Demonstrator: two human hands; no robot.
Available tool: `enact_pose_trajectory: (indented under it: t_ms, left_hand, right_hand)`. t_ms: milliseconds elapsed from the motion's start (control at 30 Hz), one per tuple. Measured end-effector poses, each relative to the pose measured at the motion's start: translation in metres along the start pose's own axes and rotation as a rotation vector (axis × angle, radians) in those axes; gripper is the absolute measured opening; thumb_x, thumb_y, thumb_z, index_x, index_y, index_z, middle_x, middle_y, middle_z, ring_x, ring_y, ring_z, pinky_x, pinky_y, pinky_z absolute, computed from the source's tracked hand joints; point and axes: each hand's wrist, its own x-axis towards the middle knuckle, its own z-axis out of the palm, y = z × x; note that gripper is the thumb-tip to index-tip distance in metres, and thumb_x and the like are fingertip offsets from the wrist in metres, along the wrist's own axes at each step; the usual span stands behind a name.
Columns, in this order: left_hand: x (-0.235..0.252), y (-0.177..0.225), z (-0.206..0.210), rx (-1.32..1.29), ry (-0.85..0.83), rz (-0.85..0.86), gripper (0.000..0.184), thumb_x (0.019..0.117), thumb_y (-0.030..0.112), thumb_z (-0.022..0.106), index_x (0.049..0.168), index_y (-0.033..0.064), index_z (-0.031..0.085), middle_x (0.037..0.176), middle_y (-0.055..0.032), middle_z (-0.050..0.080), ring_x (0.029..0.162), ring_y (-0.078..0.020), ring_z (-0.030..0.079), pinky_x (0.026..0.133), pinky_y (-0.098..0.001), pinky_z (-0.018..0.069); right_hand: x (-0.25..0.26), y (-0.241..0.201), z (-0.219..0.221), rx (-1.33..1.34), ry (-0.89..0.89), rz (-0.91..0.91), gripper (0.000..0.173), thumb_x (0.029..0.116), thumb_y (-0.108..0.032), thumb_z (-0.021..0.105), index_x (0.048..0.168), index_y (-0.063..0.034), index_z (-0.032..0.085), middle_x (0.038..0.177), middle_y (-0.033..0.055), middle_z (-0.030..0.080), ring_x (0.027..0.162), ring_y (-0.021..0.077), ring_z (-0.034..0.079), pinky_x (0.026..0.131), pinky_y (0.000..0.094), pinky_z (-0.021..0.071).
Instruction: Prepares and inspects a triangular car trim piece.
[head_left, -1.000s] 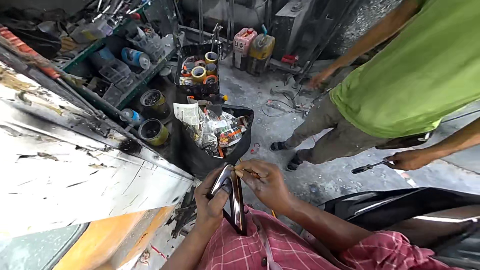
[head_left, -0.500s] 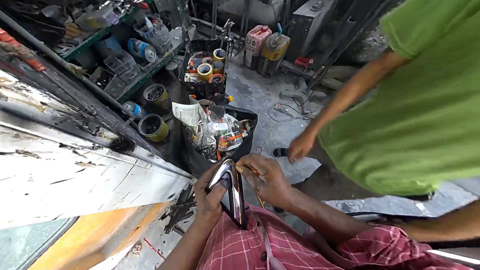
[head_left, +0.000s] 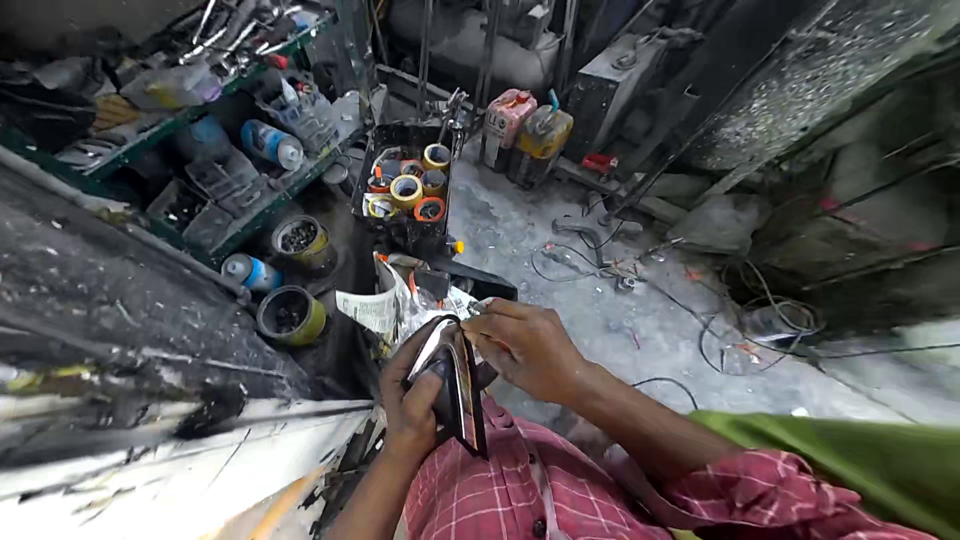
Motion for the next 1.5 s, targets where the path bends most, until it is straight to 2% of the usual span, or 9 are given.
enact_pose_trajectory:
  t_ms: [67, 400, 533, 733, 1000, 1200, 1300, 1433, 1500]
  left_hand:
    - [0.021, 0.001, -0.001, -0.006, -0.017, 0.007, 0.054, 0.0932, 0.045, 0.069, 0.136, 0.0112, 0.066, 0.126, -0.0080, 0.070, 0.105, -0.0159, 0.070, 0.088, -0.0345, 0.0604]
    - [0.093, -0.016, -0.002, 0.171, -0.033, 0.104, 0.043, 0.0966, 0.031, 0.063, 0.131, 0.0062, 0.067, 0.121, -0.0108, 0.071, 0.103, -0.0196, 0.070, 0.088, -0.0373, 0.0605]
    - [0.114, -0.029, 0.021, 0.205, 0.308, -0.020, 0.041, 0.0925, 0.023, 0.061, 0.130, 0.0098, 0.068, 0.117, -0.0052, 0.073, 0.098, -0.0144, 0.071, 0.083, -0.0352, 0.0617]
    - [0.160, -0.050, 0.079, 0.048, 0.813, -0.106, 0.045, 0.0894, 0.010, 0.053, 0.133, 0.0098, 0.064, 0.110, -0.0066, 0.073, 0.091, -0.0140, 0.072, 0.077, -0.0353, 0.0622]
    - [0.193, -0.069, 0.110, 0.004, 1.263, 0.010, 0.037, 0.0944, 0.008, 0.053, 0.130, 0.0030, 0.059, 0.106, -0.0135, 0.070, 0.094, -0.0226, 0.071, 0.082, -0.0437, 0.0612]
    - [0.160, -0.058, 0.114, -0.071, 1.282, 0.096, 0.029, 0.0959, 0.012, 0.049, 0.121, 0.0081, 0.062, 0.104, -0.0095, 0.071, 0.094, -0.0189, 0.071, 0.082, -0.0410, 0.0608]
    - [0.145, -0.061, 0.124, -0.132, 1.309, 0.155, 0.026, 0.0959, 0.014, 0.049, 0.118, 0.0095, 0.062, 0.102, -0.0083, 0.072, 0.092, -0.0172, 0.071, 0.080, -0.0392, 0.0612]
    - [0.118, -0.062, 0.138, -0.156, 1.251, 0.223, 0.032, 0.0930, 0.016, 0.052, 0.122, 0.0101, 0.063, 0.103, -0.0080, 0.072, 0.090, -0.0161, 0.072, 0.078, -0.0374, 0.0622]
    - [0.102, -0.059, 0.145, -0.159, 1.203, 0.241, 0.035, 0.0920, 0.018, 0.054, 0.125, 0.0120, 0.063, 0.105, -0.0067, 0.072, 0.091, -0.0148, 0.072, 0.078, -0.0361, 0.0626]
  right_hand:
    - [0.020, 0.010, -0.003, -0.049, -0.005, -0.038, 0.017, 0.0938, -0.014, 0.064, 0.103, -0.0103, 0.079, 0.090, 0.0033, 0.070, 0.079, 0.0164, 0.069, 0.065, 0.0366, 0.0596]
    - [0.098, 0.078, -0.004, -0.078, -0.218, -0.223, 0.010, 0.0884, -0.019, 0.065, 0.083, -0.0114, 0.069, 0.079, 0.0024, 0.064, 0.067, 0.0172, 0.064, 0.054, 0.0366, 0.0536]
    - [0.109, 0.116, -0.016, 0.333, -0.416, -0.197, 0.004, 0.0795, -0.014, 0.072, 0.080, -0.0103, 0.069, 0.075, -0.0021, 0.064, 0.065, 0.0077, 0.061, 0.057, 0.0286, 0.0546]
    - [0.124, 0.198, -0.071, 0.958, -0.930, -0.134, 0.005, 0.0881, -0.010, 0.066, 0.086, -0.0070, 0.069, 0.080, -0.0028, 0.064, 0.073, 0.0002, 0.059, 0.062, 0.0166, 0.0496]
    - [0.153, 0.268, -0.140, 1.375, -1.107, -0.344, 0.014, 0.0950, -0.019, 0.064, 0.088, -0.0064, 0.063, 0.080, -0.0003, 0.061, 0.072, 0.0004, 0.056, 0.062, 0.0153, 0.0462]
    - [0.165, 0.300, -0.109, 0.815, -0.973, -0.334, 0.024, 0.0981, -0.032, 0.054, 0.104, -0.0191, 0.073, 0.102, -0.0082, 0.068, 0.087, 0.0034, 0.065, 0.072, 0.0235, 0.0589]
    - [0.155, 0.295, -0.071, 0.534, -0.970, -0.342, 0.041, 0.1035, -0.046, 0.045, 0.095, -0.0194, 0.075, 0.097, -0.0079, 0.069, 0.093, 0.0061, 0.065, 0.081, 0.0331, 0.0575]
    - [0.141, 0.267, -0.031, 0.431, -0.740, -0.306, 0.030, 0.0905, -0.021, 0.066, 0.064, -0.0130, 0.055, 0.068, -0.0011, 0.055, 0.062, 0.0122, 0.056, 0.055, 0.0348, 0.0500]
    - [0.139, 0.250, -0.020, 0.367, -0.741, -0.308, 0.014, 0.0858, -0.010, 0.068, 0.077, -0.0080, 0.057, 0.067, 0.0032, 0.056, 0.057, 0.0177, 0.056, 0.051, 0.0407, 0.0498]
